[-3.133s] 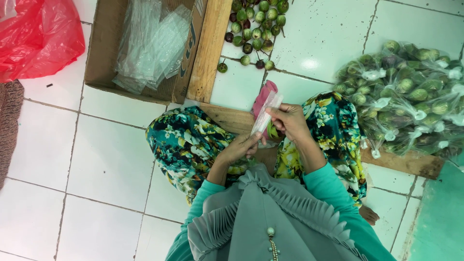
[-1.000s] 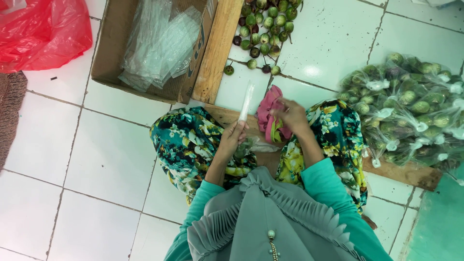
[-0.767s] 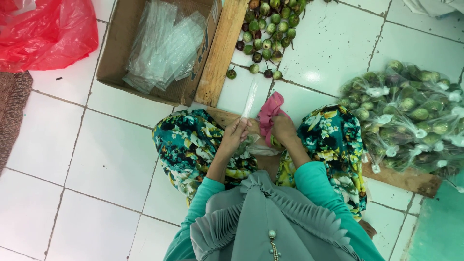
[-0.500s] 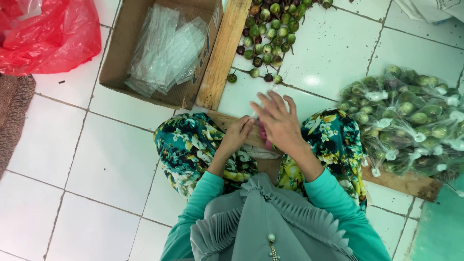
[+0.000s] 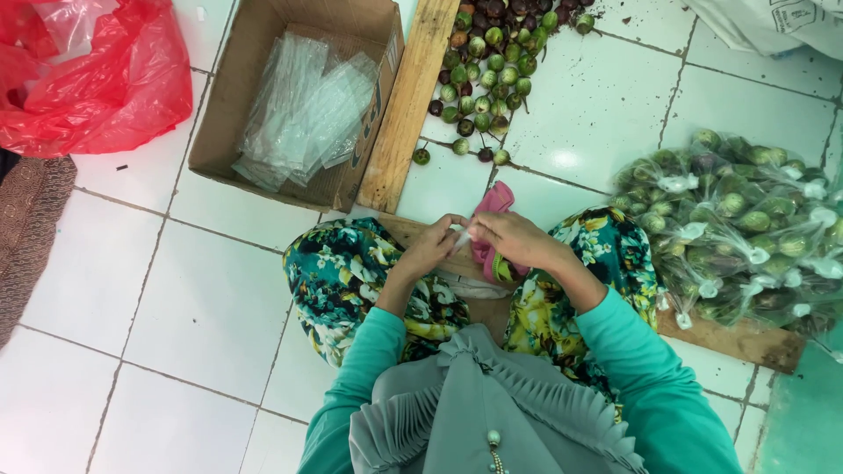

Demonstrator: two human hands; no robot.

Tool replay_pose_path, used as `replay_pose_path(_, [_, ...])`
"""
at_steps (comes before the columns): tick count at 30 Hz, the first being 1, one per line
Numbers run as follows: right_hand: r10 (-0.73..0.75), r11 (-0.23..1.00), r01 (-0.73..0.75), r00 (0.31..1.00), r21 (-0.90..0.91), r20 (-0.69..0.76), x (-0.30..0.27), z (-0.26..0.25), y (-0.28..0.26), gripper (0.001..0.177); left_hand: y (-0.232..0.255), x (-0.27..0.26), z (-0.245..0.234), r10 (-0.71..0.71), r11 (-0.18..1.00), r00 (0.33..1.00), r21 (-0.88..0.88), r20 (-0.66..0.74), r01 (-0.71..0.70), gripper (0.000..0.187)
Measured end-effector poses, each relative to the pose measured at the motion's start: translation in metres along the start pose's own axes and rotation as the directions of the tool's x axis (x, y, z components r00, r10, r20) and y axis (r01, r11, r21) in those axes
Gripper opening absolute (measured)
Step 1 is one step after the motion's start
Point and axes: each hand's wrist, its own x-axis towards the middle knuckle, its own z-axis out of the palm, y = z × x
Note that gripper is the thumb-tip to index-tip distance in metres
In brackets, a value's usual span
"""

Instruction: The person places small green and purple round fruits into plastic bags by hand, using a small pink cloth to handle the fruits, and سپس ties the bags.

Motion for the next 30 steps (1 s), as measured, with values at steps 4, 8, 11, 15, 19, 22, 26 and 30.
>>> replay_pose_path(4, [0.012, 0.996, 0.01, 0.972, 0.093, -0.235, 0.027, 0.02, 0.031, 0.034, 0.026, -0.001, 0.012, 0.015, 0.987, 1.0, -0.158, -0.011, -0.016, 0.037])
replay_pose_path(8, [0.067, 0.965, 0.046, 0.909, 0.26, -0.411, 0.037, 0.035, 0.042, 0.02, 0.015, 0.009, 0.015, 0.064, 0.97, 0.983, -0.222, -0.173, -0.102, 0.041])
replay_pose_path(11, [0.106, 0.884, 0.126, 0.883, 0.449, -0.456, 0.038, 0.046, 0.048, 0.015, 0.0, 0.016, 0.02, 0.085, 0.959, 0.955, -0.238, -0.285, -0.156, 0.036])
replay_pose_path(15, [0.118, 0.808, 0.178, 0.885, 0.562, -0.45, 0.039, 0.055, 0.064, 0.017, -0.015, 0.03, 0.017, 0.101, 0.995, 0.878, 0.034, -0.468, -0.096, 0.022])
replay_pose_path(19, [0.136, 0.78, 0.161, 0.9, 0.605, -0.414, 0.036, 0.068, 0.072, 0.025, -0.01, 0.039, 0.016, -0.04, 0.993, 0.842, 0.075, -0.539, 0.095, 0.018])
replay_pose_path(22, [0.088, 0.827, 0.21, 0.868, 0.522, -0.489, 0.038, 0.072, 0.075, 0.032, 0.0, 0.043, 0.015, -0.07, 0.956, 0.841, 0.204, -0.536, 0.21, 0.013])
replay_pose_path(26, [-0.064, 0.925, 0.276, 0.791, 0.261, -0.608, 0.048, 0.079, 0.098, 0.017, 0.009, 0.044, 0.011, -0.002, 0.859, 0.881, 0.451, -0.473, 0.244, 0.014])
replay_pose_path(30, [-0.13, 0.935, 0.313, 0.744, 0.169, -0.655, 0.06, 0.086, 0.111, 0.016, 0.032, 0.038, 0.014, 0.164, 0.787, 0.934, 0.613, -0.317, 0.07, 0.016])
